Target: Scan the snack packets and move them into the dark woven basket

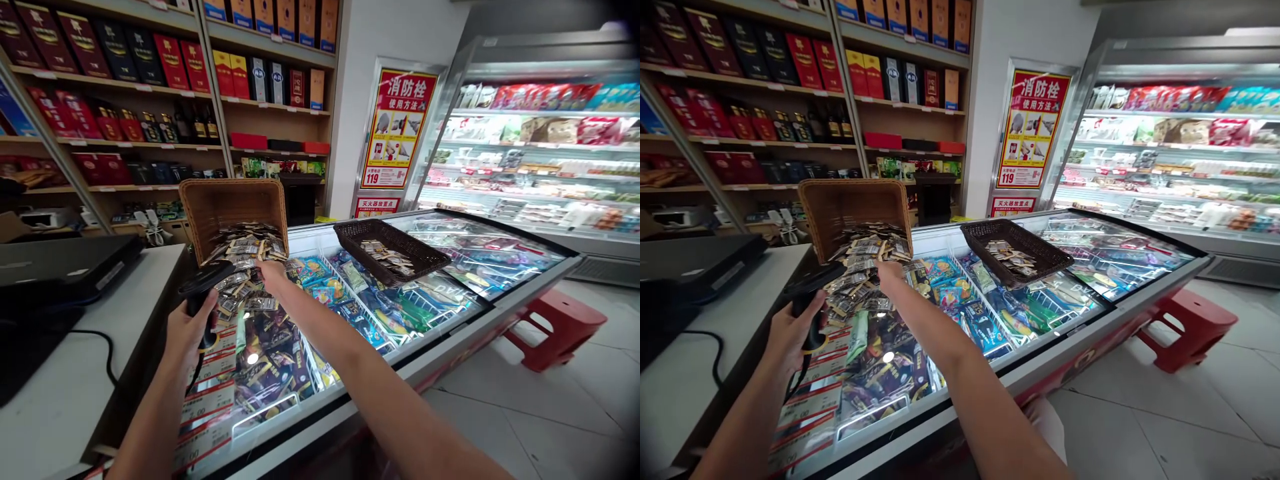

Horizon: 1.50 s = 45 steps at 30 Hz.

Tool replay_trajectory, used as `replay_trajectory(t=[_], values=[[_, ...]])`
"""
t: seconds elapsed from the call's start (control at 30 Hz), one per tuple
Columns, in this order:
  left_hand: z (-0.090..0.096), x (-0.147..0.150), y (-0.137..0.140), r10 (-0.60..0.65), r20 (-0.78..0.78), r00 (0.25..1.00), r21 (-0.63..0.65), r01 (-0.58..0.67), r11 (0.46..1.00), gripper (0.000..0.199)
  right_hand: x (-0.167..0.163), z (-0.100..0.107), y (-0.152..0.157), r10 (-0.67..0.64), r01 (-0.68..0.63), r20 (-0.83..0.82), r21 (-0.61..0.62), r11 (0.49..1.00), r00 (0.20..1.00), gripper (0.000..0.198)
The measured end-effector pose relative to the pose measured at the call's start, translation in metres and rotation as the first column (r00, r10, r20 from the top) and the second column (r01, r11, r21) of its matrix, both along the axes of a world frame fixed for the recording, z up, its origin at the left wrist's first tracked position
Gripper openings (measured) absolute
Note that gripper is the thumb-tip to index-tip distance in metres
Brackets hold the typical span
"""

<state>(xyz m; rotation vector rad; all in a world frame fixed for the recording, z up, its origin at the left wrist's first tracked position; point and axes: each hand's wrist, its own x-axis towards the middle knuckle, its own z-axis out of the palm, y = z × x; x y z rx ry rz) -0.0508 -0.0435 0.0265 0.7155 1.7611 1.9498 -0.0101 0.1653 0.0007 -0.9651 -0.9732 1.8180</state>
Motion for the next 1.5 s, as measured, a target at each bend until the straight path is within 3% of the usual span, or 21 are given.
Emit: replay_trajectory(t=[0.1,0.27,0.4,0.53,0.63,0.87,1.5], values=[[-0.001,0.001,0.001,-0.014,-0.012,1.0,-0.013,0.014,1.0,0.065,0.017,0.01,-0.003,0.009,-0.011,-0.017,-0.107,0.994,1.0,0.017],[0.001,0.005,0.0,-0.044,-0.052,0.998,-0.034,0.043,0.999,0.057,0.081,0.014,-0.006,0.008,-0.016,-0.093,-0.083,0.996,0.996,0.013],[-0.004,0.004,0.001,-0.119,-0.108,0.987,-0.087,0.11,0.99,0.055,0.133,0.003,0.0,-0.079,0.08,-0.05,0.017,0.997,0.996,0.013],[-0.013,0.002,0.003,-0.228,-0.182,0.956,-0.203,0.191,0.96,0.055,0.162,-0.014,0.009,-0.243,0.248,-0.049,0.175,0.953,0.969,0.018],[-0.014,0.008,0.002,-0.305,-0.226,0.925,-0.284,0.236,0.929,0.056,0.17,-0.02,0.014,-0.319,0.32,-0.041,0.219,0.922,0.947,0.02],[-0.006,0.026,-0.001,-0.371,-0.255,0.893,-0.399,0.252,0.882,0.058,0.175,-0.018,0.011,-0.31,0.301,-0.025,0.321,0.898,0.95,0.025],[-0.017,0.016,0.004,-0.402,-0.256,0.879,-0.422,0.272,0.865,0.057,0.176,-0.021,0.014,-0.31,0.302,-0.036,0.352,0.886,0.95,0.029]])
